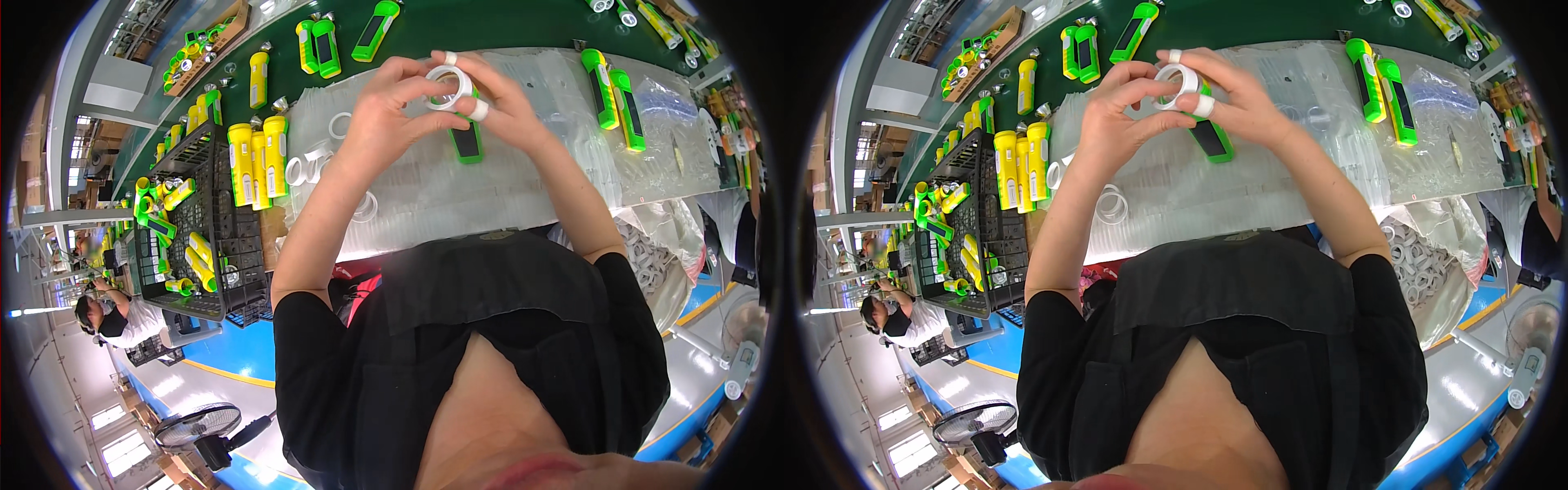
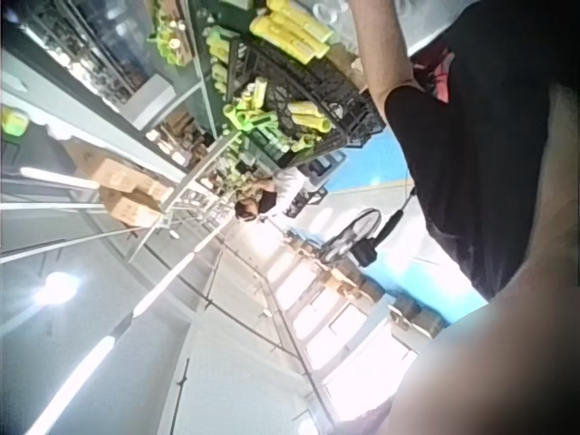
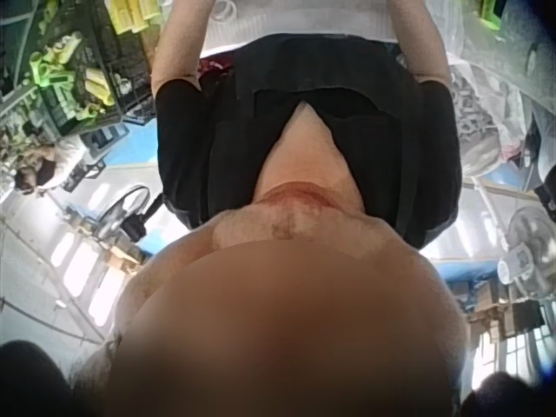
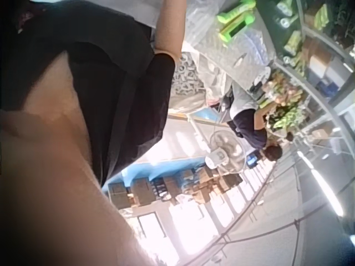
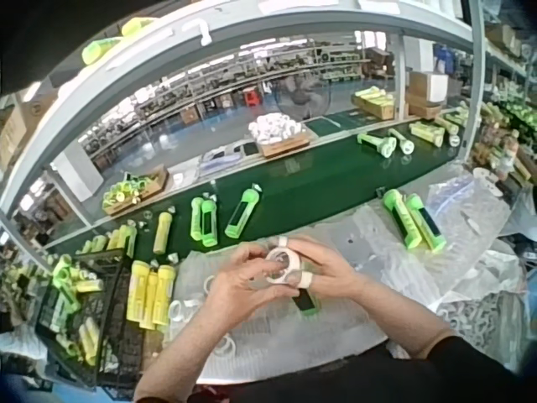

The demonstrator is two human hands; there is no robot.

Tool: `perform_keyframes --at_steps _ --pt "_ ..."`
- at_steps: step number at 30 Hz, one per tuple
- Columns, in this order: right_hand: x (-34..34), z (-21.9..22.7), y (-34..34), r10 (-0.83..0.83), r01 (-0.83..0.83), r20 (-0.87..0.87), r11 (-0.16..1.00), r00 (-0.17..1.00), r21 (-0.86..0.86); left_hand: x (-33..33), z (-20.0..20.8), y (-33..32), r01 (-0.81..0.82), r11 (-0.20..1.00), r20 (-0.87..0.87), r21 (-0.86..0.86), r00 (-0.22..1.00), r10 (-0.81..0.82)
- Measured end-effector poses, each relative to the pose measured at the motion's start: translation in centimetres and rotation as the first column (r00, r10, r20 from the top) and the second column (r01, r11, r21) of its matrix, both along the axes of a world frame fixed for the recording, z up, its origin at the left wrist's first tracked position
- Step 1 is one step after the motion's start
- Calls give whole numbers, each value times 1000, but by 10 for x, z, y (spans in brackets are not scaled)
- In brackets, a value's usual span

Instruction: Assembling plastic flashlight components on a production line.

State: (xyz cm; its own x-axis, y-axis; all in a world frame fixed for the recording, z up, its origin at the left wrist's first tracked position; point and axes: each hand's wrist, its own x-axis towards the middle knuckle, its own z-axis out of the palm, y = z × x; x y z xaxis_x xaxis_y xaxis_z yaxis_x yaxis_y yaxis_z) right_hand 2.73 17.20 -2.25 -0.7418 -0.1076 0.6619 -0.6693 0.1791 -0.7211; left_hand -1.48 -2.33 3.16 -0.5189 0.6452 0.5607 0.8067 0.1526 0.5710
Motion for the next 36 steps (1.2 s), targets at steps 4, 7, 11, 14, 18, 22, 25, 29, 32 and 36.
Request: perform_keyframes --at_steps 4,7,11,14,18,22,25,29,32,36 --pt "10 42 41 -71 79 -37 939 997 334 0 -3 11 30 998 -25 -62 999 -31" --pt "7 72 54 -59 4 82 835 995 550 4 -13 30 63 993 94 -100 994 -53" --pt "5 109 49 -41 -201 266 544 963 814 5 -18 41 78 997 198 -7 977 -75" --pt "5 114 49 -59 -238 320 548 945 802 8 -19 46 87 996 136 21 987 -89" --pt "7 103 45 -112 -186 340 661 934 727 8 -22 47 49 999 168 -1 985 -48" --pt "11 87 35 -541 219 108 505 834 835 7 -22 53 30 999 106 -17 994 -28" --pt "3 94 39 -599 46 236 417 765 908 5 -26 52 22 999 183 36 983 -28" --pt "8 81 52 1 -110 171 769 985 629 3 -27 57 56 994 59 90 996 -61" --pt "8 83 37 -636 124 163 382 754 916 7 -25 57 7 1000 -8 21 1000 -7" --pt "12 94 43 -540 135 154 458 828 879 1 -29 57 38 995 5 88 999 -38"
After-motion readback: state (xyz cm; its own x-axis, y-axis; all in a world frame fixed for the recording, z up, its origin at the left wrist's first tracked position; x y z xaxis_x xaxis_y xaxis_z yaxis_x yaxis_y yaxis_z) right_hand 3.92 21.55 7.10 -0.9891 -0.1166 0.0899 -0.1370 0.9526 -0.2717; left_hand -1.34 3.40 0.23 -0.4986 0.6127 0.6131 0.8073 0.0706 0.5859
